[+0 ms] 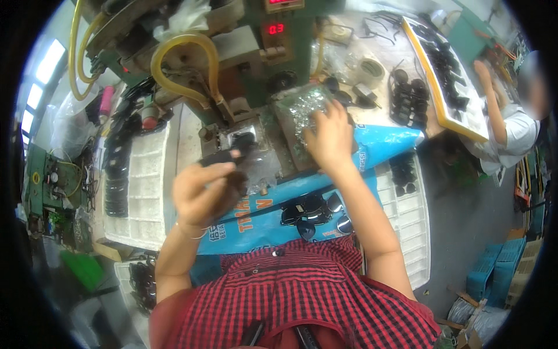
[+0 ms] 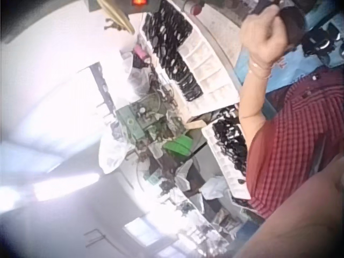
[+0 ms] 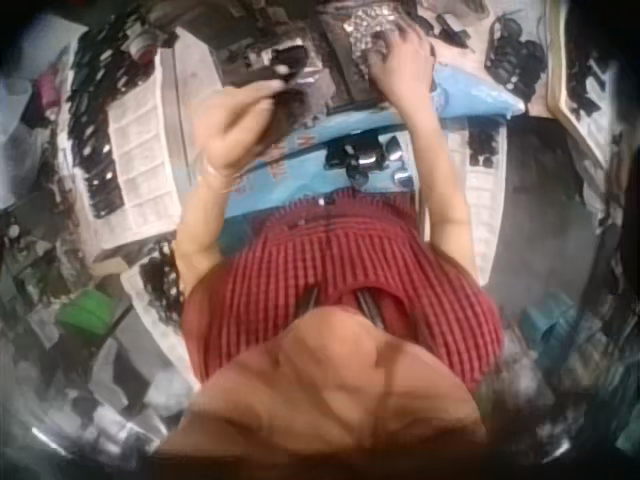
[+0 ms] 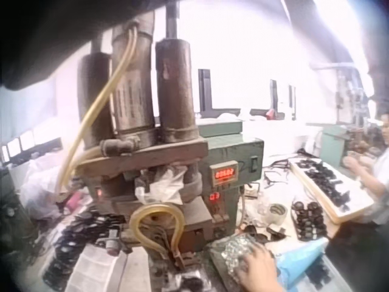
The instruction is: The person repeatedly picks black sunglass frames from a white tray, places them into a machine mold, and removes them after processing. They then place the processed frames onto a blue mat and occasionally bundle them with a rubber band.
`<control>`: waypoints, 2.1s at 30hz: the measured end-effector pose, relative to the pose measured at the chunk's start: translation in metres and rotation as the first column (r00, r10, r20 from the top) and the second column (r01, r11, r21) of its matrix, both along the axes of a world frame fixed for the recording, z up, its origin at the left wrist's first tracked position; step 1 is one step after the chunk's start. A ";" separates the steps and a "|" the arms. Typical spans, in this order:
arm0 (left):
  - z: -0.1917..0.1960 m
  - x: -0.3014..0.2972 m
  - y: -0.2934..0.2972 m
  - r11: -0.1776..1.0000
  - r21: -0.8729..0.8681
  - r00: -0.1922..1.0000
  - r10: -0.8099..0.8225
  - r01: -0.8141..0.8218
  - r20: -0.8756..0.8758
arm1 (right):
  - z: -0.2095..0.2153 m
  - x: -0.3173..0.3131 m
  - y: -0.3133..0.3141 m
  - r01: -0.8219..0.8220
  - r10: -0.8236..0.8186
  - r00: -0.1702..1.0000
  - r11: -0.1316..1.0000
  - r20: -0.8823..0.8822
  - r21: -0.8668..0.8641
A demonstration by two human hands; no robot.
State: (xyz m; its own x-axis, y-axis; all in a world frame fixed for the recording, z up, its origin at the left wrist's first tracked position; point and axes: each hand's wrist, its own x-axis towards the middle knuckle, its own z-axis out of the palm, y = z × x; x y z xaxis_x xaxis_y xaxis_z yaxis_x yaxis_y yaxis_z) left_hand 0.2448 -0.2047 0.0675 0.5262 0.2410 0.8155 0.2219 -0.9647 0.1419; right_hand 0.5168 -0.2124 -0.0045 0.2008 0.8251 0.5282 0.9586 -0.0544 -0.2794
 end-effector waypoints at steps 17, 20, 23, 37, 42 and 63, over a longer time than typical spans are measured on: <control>-0.021 0.014 0.005 0.966 0.257 1.000 0.017 -0.010 -0.022 | -0.011 0.014 0.040 -0.339 0.341 0.917 0.940 0.208 -0.045; -0.025 0.020 0.008 0.967 0.253 0.992 -0.056 0.025 0.115 | -0.025 0.021 0.043 -0.096 0.109 0.981 0.992 -0.163 0.083; -0.028 0.004 -0.011 0.980 0.161 0.988 0.100 -0.118 0.115 | -0.026 0.013 0.052 -0.120 0.173 0.785 0.984 -0.595 0.128; -0.095 -0.365 -0.020 0.330 0.098 0.249 0.848 -0.939 -0.468 | -0.010 0.015 0.032 -0.081 0.077 0.841 0.997 -0.536 0.015; -0.062 -0.337 -0.020 0.430 0.096 0.334 0.807 -0.898 -0.487 | 0.018 0.007 -0.003 -0.103 0.147 0.657 0.989 -0.740 0.105; 0.041 -0.013 0.036 0.914 -0.331 0.683 0.087 0.236 0.726 | 0.066 -0.097 0.003 -0.344 0.356 0.181 0.896 -0.917 0.280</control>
State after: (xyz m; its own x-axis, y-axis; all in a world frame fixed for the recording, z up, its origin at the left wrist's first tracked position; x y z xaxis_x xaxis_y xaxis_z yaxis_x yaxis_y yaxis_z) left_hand 0.2315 -0.1690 0.1088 -0.1480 0.5898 0.7939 -0.1740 -0.8057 0.5661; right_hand 0.4196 -0.2096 0.0615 0.2393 0.9506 0.1976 -0.0650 0.2188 -0.9736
